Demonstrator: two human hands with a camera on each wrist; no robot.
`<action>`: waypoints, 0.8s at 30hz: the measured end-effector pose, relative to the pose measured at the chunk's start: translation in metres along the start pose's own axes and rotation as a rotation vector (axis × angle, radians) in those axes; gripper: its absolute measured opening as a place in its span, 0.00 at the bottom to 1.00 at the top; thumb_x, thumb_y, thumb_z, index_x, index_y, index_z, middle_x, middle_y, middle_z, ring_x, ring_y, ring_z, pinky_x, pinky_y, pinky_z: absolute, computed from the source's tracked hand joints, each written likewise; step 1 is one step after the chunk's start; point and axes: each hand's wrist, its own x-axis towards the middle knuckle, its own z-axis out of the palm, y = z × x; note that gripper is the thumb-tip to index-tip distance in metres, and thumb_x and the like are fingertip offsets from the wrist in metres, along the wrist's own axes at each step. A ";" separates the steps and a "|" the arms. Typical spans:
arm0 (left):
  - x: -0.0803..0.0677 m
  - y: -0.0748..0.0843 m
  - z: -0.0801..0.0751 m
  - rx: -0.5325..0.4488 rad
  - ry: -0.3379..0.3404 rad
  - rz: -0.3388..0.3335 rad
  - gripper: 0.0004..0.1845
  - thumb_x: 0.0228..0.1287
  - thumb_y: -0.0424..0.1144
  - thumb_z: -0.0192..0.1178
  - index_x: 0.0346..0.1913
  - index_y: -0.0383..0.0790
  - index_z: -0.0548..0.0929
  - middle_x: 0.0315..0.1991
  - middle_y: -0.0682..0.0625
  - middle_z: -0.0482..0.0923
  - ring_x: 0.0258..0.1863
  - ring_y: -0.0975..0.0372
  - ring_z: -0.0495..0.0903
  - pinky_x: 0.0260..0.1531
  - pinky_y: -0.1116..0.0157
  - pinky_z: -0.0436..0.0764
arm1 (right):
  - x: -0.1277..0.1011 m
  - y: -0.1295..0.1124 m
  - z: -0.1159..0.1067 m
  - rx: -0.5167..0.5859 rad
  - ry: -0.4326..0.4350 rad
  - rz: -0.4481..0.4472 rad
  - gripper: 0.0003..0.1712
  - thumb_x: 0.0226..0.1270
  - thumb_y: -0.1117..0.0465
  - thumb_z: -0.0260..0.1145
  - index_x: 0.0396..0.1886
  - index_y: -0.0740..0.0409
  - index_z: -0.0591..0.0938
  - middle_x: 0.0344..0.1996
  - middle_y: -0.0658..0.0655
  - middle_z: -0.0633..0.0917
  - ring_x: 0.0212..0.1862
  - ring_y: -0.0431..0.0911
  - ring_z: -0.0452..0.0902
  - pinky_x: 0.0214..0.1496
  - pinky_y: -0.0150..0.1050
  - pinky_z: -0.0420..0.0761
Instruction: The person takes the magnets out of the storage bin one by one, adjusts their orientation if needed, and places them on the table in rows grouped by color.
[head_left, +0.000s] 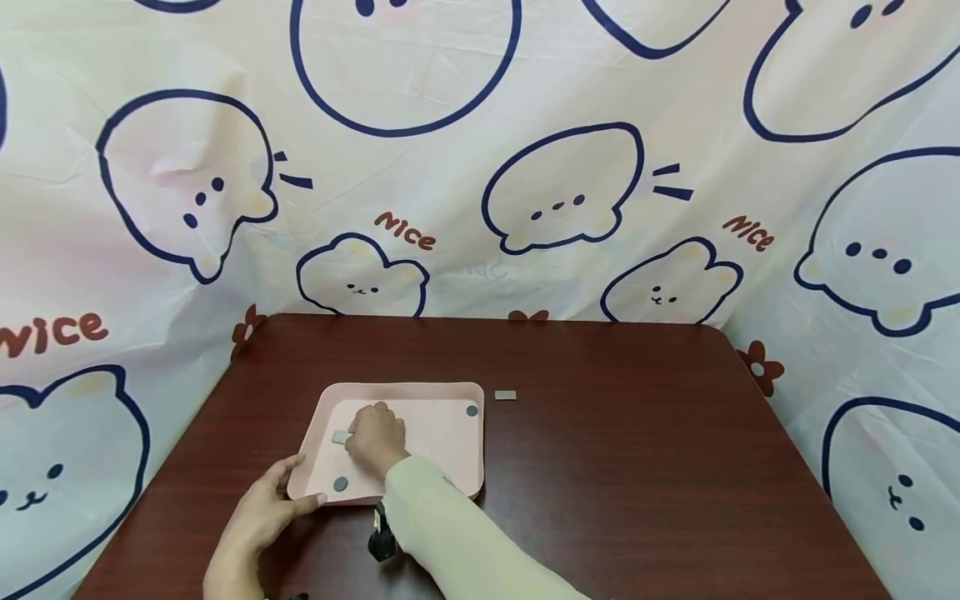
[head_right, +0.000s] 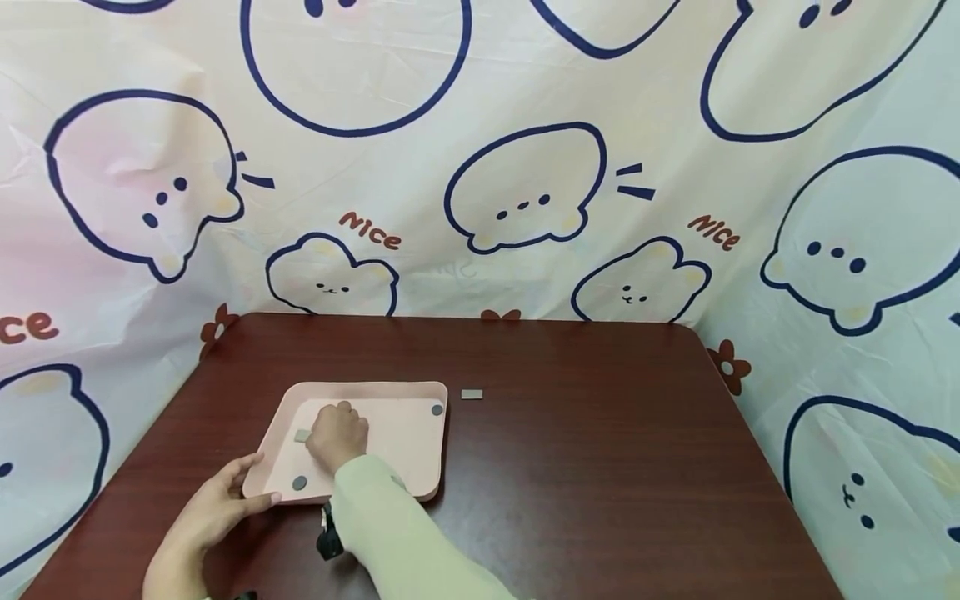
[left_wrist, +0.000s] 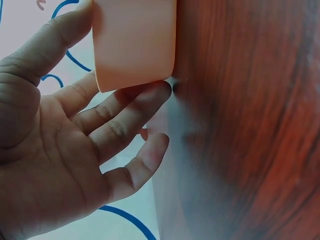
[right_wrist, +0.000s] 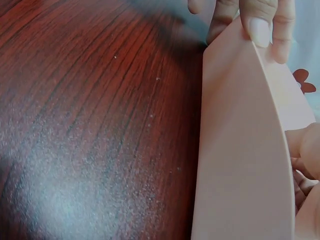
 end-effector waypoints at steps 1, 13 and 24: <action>0.000 0.000 -0.001 0.005 -0.001 -0.001 0.44 0.50 0.42 0.70 0.65 0.27 0.59 0.56 0.29 0.69 0.52 0.46 0.72 0.48 0.52 0.66 | -0.001 0.000 -0.001 0.000 -0.012 -0.002 0.07 0.45 0.53 0.73 0.18 0.44 0.81 0.24 0.45 0.71 0.29 0.40 0.68 0.33 0.36 0.67; 0.001 -0.002 0.001 0.007 -0.011 -0.016 0.45 0.51 0.42 0.70 0.66 0.26 0.57 0.59 0.28 0.65 0.54 0.43 0.70 0.49 0.50 0.67 | 0.000 0.009 -0.011 0.122 -0.089 -0.097 0.12 0.46 0.59 0.71 0.10 0.46 0.79 0.17 0.42 0.73 0.25 0.37 0.66 0.30 0.30 0.67; 0.000 0.000 -0.001 0.005 -0.020 -0.018 0.45 0.52 0.43 0.69 0.67 0.27 0.57 0.57 0.28 0.68 0.52 0.44 0.71 0.48 0.50 0.67 | 0.000 0.025 -0.036 0.391 -0.081 -0.269 0.08 0.47 0.61 0.75 0.17 0.49 0.83 0.19 0.38 0.75 0.24 0.34 0.64 0.27 0.27 0.64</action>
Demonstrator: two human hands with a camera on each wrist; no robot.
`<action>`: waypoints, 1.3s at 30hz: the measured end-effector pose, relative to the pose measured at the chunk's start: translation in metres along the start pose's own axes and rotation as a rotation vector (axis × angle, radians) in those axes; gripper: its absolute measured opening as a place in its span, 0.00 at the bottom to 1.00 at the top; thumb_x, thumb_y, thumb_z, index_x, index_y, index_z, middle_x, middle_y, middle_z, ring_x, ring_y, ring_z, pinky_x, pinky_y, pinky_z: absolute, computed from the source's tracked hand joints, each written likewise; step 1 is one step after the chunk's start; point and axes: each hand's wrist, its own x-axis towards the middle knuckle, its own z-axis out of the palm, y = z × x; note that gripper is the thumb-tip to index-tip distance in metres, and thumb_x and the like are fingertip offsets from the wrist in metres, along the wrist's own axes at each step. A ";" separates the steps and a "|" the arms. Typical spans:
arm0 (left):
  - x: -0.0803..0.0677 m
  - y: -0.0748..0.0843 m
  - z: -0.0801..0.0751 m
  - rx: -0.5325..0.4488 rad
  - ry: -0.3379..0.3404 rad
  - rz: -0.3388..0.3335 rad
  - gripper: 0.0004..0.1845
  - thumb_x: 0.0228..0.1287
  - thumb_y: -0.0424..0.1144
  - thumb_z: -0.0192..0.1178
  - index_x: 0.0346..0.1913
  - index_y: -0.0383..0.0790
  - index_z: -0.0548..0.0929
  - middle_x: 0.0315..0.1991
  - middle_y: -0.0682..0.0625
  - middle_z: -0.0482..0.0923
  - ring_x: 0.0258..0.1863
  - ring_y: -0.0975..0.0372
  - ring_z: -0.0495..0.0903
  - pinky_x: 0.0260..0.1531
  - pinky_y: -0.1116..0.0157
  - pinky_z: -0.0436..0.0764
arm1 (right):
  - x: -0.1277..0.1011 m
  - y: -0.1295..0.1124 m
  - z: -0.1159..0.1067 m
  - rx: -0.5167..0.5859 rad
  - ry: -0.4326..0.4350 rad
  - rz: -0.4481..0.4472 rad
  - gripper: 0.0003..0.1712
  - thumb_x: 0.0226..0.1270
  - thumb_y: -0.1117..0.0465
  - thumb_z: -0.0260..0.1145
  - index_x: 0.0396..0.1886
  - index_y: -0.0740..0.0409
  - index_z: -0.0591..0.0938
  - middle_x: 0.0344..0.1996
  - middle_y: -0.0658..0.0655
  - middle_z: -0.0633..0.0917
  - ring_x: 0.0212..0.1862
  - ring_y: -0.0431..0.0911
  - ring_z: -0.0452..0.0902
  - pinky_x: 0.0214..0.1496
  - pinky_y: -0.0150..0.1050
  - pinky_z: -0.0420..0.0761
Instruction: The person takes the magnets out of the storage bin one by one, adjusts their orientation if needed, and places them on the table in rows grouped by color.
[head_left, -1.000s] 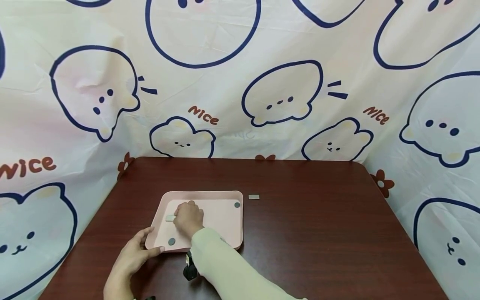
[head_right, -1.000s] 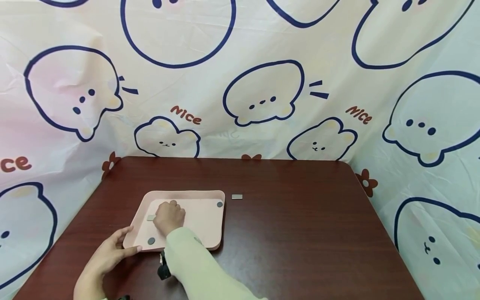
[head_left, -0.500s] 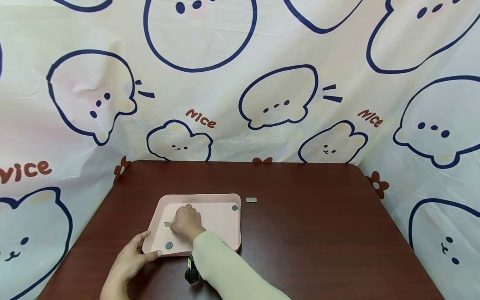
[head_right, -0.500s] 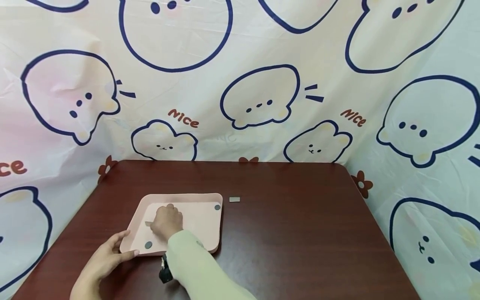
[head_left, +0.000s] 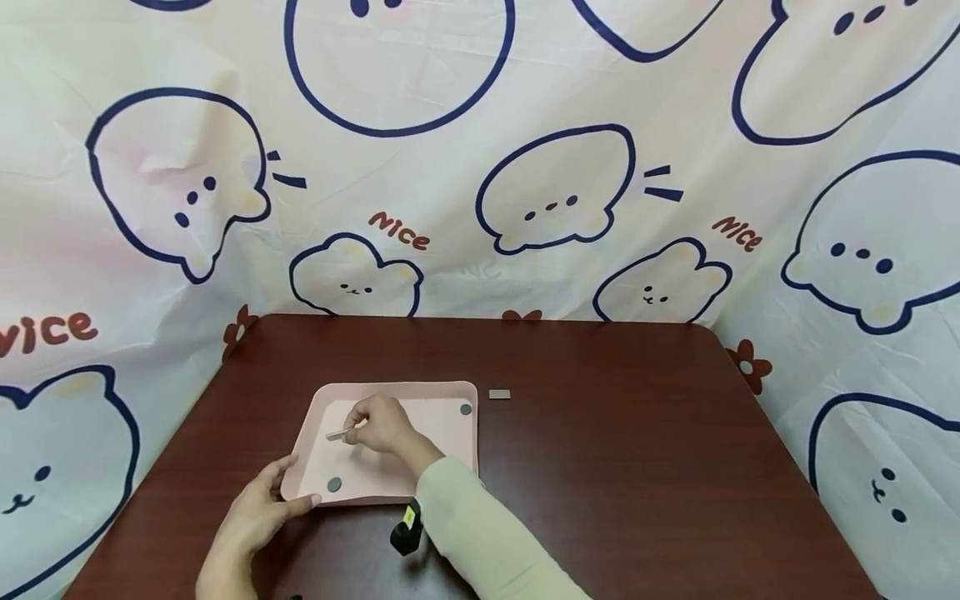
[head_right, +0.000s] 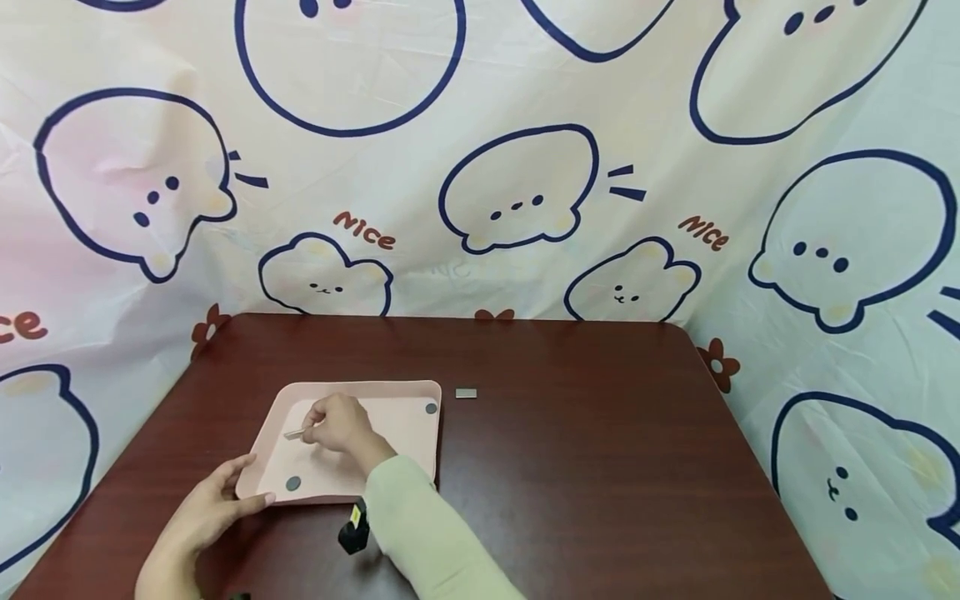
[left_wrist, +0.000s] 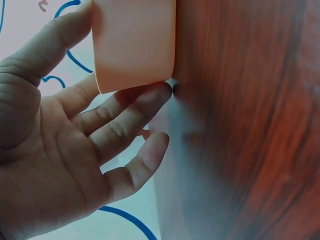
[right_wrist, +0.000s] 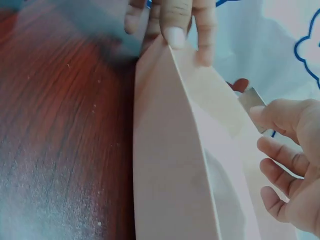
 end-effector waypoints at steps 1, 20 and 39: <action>0.000 0.000 0.000 0.001 -0.001 -0.002 0.45 0.52 0.43 0.69 0.67 0.27 0.57 0.57 0.28 0.67 0.53 0.44 0.71 0.48 0.50 0.67 | -0.001 0.001 -0.001 0.005 0.005 -0.005 0.08 0.47 0.61 0.75 0.17 0.48 0.83 0.20 0.38 0.75 0.25 0.34 0.64 0.28 0.27 0.65; 0.000 0.001 0.001 0.038 0.008 0.015 0.43 0.50 0.43 0.70 0.64 0.27 0.61 0.53 0.29 0.72 0.50 0.45 0.73 0.46 0.51 0.68 | -0.017 0.006 -0.039 0.010 0.036 -0.048 0.08 0.46 0.59 0.76 0.17 0.47 0.83 0.26 0.38 0.77 0.37 0.40 0.73 0.39 0.30 0.68; -0.001 0.003 -0.001 0.038 0.004 0.013 0.43 0.50 0.45 0.70 0.64 0.28 0.61 0.52 0.29 0.72 0.51 0.44 0.72 0.48 0.48 0.67 | -0.037 0.039 -0.089 0.215 -0.018 0.005 0.04 0.51 0.67 0.72 0.23 0.57 0.83 0.21 0.46 0.79 0.23 0.39 0.68 0.24 0.31 0.69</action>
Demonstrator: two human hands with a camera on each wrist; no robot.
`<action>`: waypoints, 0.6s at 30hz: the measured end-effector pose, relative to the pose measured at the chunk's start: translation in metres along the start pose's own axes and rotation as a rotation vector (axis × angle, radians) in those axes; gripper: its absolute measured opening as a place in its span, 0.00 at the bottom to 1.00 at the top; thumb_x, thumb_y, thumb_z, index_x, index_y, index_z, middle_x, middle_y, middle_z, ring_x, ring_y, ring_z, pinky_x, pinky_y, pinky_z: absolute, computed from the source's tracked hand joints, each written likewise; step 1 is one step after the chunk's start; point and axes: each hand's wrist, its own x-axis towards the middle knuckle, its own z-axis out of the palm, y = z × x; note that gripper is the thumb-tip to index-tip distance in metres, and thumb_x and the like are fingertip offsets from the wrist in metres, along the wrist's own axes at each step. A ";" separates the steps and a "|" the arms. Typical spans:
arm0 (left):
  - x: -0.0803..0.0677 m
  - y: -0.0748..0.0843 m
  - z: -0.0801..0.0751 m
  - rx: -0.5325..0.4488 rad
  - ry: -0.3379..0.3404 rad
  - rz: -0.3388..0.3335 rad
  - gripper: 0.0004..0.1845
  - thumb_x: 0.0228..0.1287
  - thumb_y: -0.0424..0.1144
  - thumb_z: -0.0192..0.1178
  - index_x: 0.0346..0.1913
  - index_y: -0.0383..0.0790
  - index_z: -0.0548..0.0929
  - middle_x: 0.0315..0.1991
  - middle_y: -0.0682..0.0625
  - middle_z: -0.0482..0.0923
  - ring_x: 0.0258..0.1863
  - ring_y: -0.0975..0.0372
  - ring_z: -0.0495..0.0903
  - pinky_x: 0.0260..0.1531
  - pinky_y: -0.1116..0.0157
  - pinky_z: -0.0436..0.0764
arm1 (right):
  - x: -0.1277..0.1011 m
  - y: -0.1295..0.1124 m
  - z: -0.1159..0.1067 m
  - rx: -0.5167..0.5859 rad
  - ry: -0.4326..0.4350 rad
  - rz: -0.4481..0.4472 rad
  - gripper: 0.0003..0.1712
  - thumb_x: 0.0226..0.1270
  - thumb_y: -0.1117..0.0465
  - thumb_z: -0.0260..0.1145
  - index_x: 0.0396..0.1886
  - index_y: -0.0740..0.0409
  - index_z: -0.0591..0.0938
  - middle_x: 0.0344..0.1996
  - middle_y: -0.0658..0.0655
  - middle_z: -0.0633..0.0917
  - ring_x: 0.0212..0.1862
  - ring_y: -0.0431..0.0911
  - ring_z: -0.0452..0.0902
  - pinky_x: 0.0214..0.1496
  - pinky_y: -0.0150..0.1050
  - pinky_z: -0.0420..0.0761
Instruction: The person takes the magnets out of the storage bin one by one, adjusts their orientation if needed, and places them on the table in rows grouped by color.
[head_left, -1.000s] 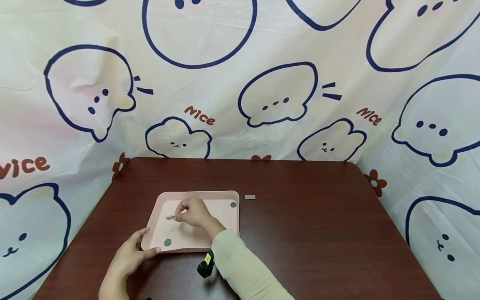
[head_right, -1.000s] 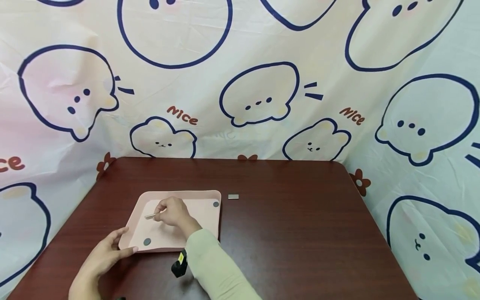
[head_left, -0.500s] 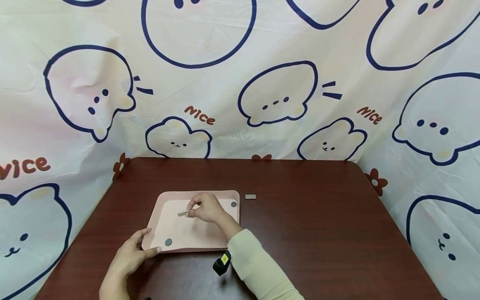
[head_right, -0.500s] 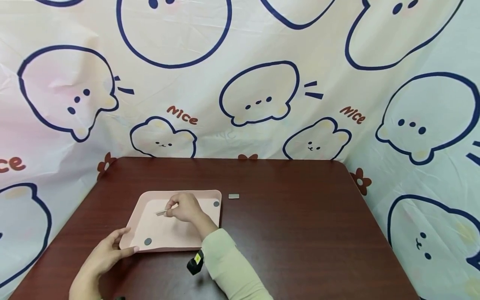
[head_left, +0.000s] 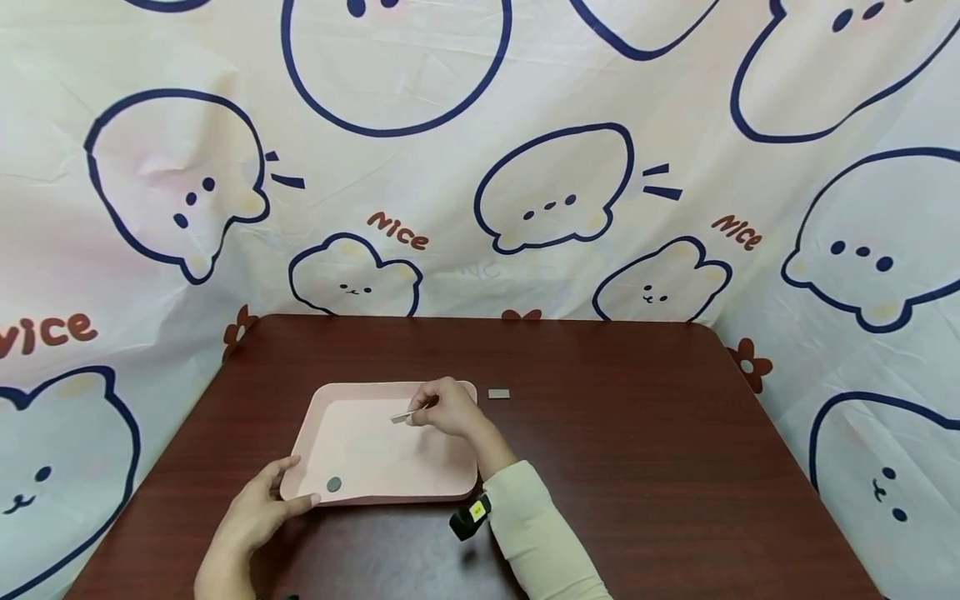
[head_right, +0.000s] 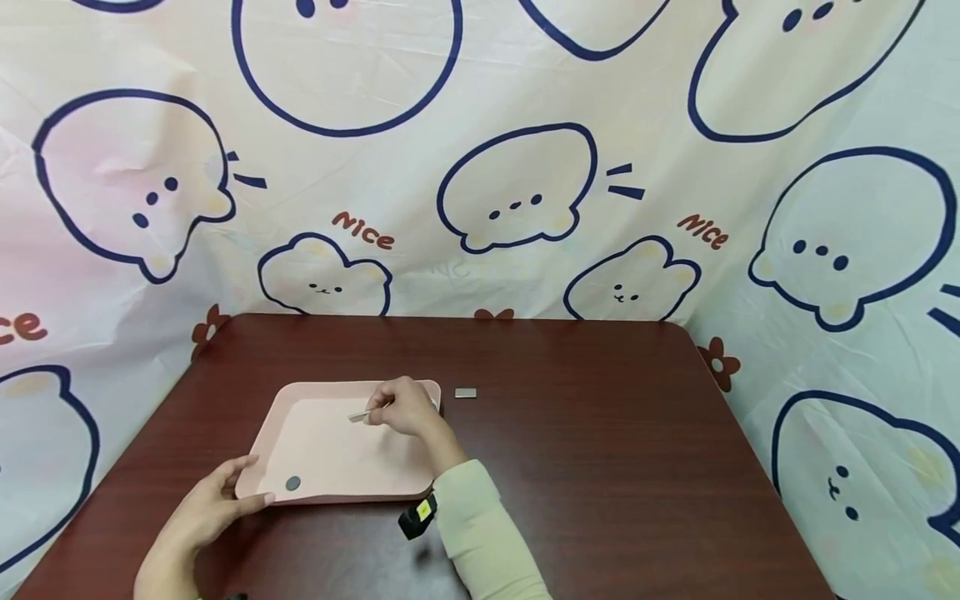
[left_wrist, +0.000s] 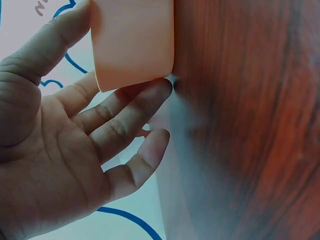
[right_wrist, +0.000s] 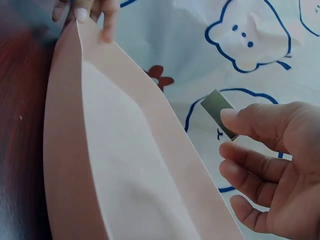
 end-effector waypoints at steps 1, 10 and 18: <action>0.000 0.000 0.000 0.000 0.000 -0.003 0.43 0.50 0.45 0.70 0.64 0.29 0.61 0.51 0.29 0.73 0.50 0.44 0.73 0.47 0.49 0.67 | -0.001 0.002 -0.001 0.006 0.003 -0.006 0.04 0.51 0.67 0.72 0.23 0.58 0.83 0.21 0.46 0.79 0.23 0.39 0.69 0.24 0.31 0.70; -0.001 -0.002 -0.001 0.003 0.001 -0.013 0.43 0.50 0.45 0.70 0.65 0.28 0.61 0.51 0.30 0.73 0.50 0.45 0.73 0.46 0.50 0.68 | -0.008 0.012 -0.013 -0.034 0.006 -0.041 0.04 0.51 0.65 0.72 0.24 0.56 0.84 0.22 0.46 0.79 0.25 0.42 0.71 0.26 0.32 0.71; 0.000 -0.001 -0.001 0.015 -0.001 -0.013 0.44 0.49 0.46 0.70 0.65 0.29 0.61 0.51 0.29 0.73 0.50 0.44 0.73 0.47 0.48 0.67 | -0.014 0.022 -0.028 0.033 0.050 -0.052 0.05 0.50 0.68 0.72 0.25 0.57 0.84 0.23 0.47 0.80 0.25 0.41 0.71 0.26 0.33 0.72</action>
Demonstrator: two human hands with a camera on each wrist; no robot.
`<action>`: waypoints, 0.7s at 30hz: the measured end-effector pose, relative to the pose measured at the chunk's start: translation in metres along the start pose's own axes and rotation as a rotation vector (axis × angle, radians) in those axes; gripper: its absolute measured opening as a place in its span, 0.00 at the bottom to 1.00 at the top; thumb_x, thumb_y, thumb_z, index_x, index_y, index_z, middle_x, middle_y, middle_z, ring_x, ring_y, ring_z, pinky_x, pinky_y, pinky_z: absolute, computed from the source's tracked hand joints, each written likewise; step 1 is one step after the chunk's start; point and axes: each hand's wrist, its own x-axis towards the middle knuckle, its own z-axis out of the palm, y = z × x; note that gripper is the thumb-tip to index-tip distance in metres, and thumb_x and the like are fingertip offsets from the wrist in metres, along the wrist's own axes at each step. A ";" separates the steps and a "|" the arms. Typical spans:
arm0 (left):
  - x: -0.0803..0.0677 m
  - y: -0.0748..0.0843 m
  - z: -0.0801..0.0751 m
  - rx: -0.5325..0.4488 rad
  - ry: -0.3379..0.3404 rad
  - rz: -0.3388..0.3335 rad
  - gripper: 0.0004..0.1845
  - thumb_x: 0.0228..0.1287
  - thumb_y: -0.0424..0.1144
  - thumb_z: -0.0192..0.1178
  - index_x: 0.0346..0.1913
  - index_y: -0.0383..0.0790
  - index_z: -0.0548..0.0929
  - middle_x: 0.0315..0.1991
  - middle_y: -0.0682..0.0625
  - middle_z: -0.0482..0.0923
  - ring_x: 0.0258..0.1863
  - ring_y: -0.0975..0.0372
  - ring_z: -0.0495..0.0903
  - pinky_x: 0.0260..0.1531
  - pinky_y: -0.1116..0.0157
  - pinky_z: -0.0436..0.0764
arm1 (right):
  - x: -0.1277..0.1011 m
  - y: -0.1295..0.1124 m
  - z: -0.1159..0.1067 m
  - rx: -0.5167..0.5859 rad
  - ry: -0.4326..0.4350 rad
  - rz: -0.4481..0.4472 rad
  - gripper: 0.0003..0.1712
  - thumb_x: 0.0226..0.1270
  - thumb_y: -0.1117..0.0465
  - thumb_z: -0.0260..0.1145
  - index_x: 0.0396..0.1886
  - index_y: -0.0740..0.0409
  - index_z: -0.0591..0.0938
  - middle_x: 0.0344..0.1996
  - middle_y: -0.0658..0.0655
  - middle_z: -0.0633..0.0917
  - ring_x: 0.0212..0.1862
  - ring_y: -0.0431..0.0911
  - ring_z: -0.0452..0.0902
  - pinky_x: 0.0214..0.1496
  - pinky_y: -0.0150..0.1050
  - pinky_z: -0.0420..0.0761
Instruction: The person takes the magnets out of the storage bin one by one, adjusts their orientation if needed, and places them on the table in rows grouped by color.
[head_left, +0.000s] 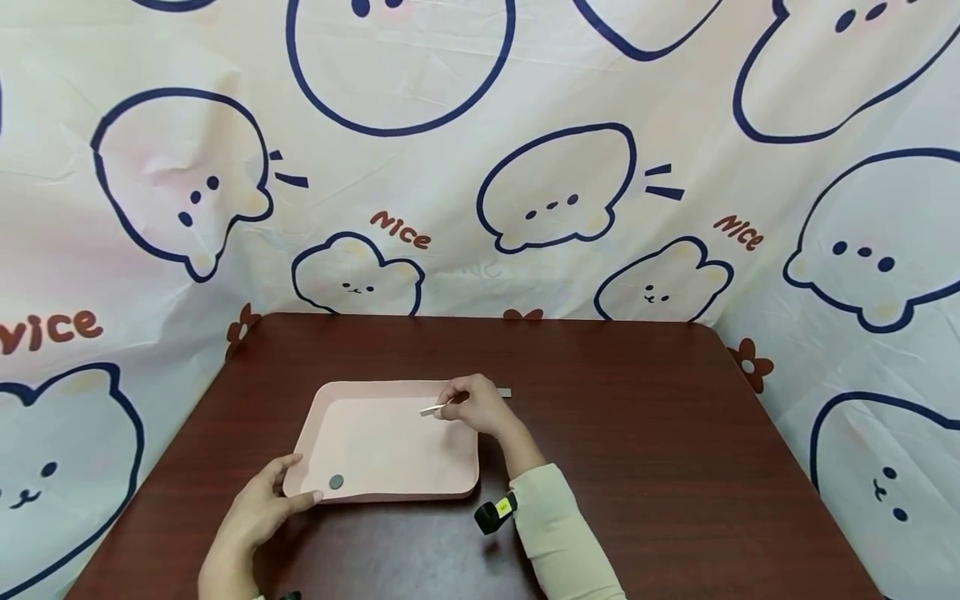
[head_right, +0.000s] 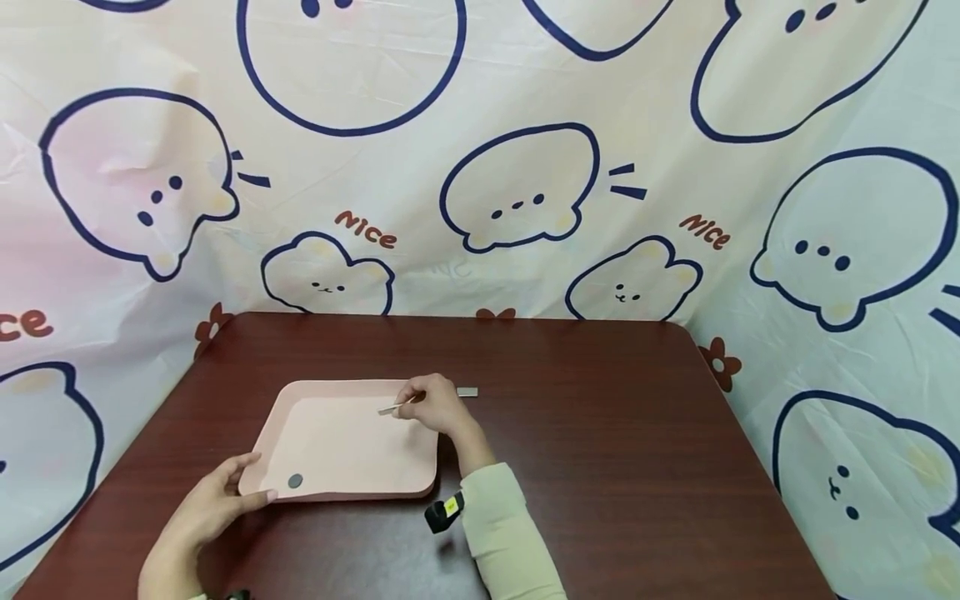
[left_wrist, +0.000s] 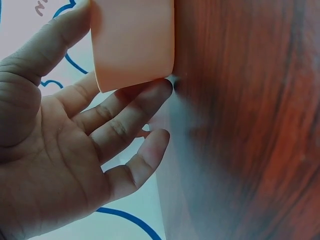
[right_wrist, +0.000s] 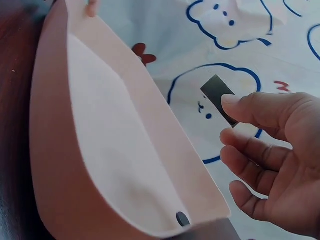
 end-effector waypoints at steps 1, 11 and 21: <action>0.000 0.000 0.000 0.005 -0.001 -0.002 0.44 0.49 0.47 0.70 0.65 0.30 0.61 0.50 0.30 0.73 0.49 0.45 0.73 0.46 0.49 0.67 | -0.001 0.001 -0.002 0.023 0.008 0.004 0.05 0.49 0.69 0.72 0.25 0.58 0.84 0.23 0.48 0.80 0.25 0.42 0.71 0.26 0.33 0.72; 0.002 0.001 0.001 -0.008 -0.010 -0.017 0.43 0.50 0.45 0.70 0.65 0.29 0.61 0.49 0.29 0.74 0.48 0.46 0.74 0.45 0.50 0.68 | -0.011 0.015 -0.029 0.124 0.045 0.059 0.03 0.52 0.71 0.69 0.26 0.62 0.83 0.29 0.56 0.83 0.27 0.42 0.72 0.27 0.34 0.70; 0.004 0.002 0.000 0.018 -0.018 -0.023 0.44 0.50 0.47 0.70 0.65 0.28 0.60 0.53 0.26 0.69 0.51 0.42 0.71 0.48 0.46 0.66 | -0.026 0.021 -0.053 0.142 0.093 0.101 0.02 0.53 0.70 0.69 0.28 0.63 0.83 0.27 0.55 0.81 0.31 0.47 0.72 0.35 0.47 0.75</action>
